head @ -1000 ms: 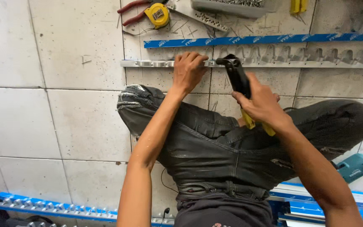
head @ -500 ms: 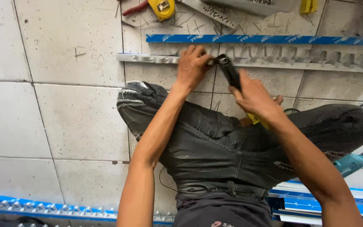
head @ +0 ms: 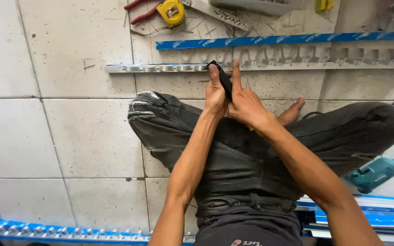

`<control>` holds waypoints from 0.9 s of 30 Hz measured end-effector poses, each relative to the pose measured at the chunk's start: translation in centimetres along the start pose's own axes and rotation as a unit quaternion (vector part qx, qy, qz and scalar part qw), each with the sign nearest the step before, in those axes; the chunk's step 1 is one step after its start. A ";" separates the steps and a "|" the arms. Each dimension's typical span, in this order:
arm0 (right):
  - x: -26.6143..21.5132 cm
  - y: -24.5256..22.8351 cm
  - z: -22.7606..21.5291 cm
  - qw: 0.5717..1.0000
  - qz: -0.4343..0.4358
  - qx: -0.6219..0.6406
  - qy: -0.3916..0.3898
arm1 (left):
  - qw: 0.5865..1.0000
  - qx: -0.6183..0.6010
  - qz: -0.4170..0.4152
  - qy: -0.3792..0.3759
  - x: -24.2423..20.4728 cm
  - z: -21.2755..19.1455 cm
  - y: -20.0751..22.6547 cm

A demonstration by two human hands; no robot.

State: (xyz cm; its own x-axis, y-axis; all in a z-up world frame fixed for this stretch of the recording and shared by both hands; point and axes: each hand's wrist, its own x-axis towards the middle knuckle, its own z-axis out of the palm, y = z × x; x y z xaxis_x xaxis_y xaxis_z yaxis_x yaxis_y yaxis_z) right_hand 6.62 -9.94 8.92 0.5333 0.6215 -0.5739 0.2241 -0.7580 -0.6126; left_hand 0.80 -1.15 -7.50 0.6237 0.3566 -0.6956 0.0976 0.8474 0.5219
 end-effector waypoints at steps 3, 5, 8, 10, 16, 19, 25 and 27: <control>-3.3 2.0 -1.3 0.995 0.046 0.078 -0.038 | 0.998 -0.054 0.019 0.008 -0.6 1.6 0.1; -1.8 7.4 1.8 0.993 0.103 0.051 -0.042 | 0.998 -0.052 0.017 -0.012 0.2 1.2 -0.1; 1.4 15.9 8.7 0.986 0.163 -0.027 0.002 | 0.999 -0.036 0.006 -0.035 0.6 -0.1 -1.4; 3.1 18.2 10.6 0.983 0.151 -0.087 0.055 | 0.998 -0.028 0.015 -0.045 1.0 0.1 -1.4; 0.9 6.9 0.4 0.967 0.114 -0.227 -0.029 | 0.999 -0.045 0.003 -0.014 0.9 0.7 -1.0; -4.5 -7.4 -10.2 0.961 0.235 -0.035 -0.139 | 0.999 -0.039 0.011 -0.012 0.4 0.1 -1.3; 0.1 12.9 7.2 0.987 0.151 0.038 0.027 | 0.997 -0.077 -0.010 0.000 0.9 0.6 -1.0; 2.1 16.7 10.5 0.986 0.131 0.059 0.083 | 0.999 -0.047 0.002 0.000 0.8 0.7 -1.2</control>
State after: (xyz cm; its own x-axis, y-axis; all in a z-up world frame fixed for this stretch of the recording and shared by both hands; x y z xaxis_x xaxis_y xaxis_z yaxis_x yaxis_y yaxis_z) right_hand 2.95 -19.26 -8.24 0.6881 0.3588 -0.6307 -0.0313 -0.8537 -0.5198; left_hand 1.68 -2.20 -8.34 0.6241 0.3604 -0.6932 0.0211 0.8792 0.4761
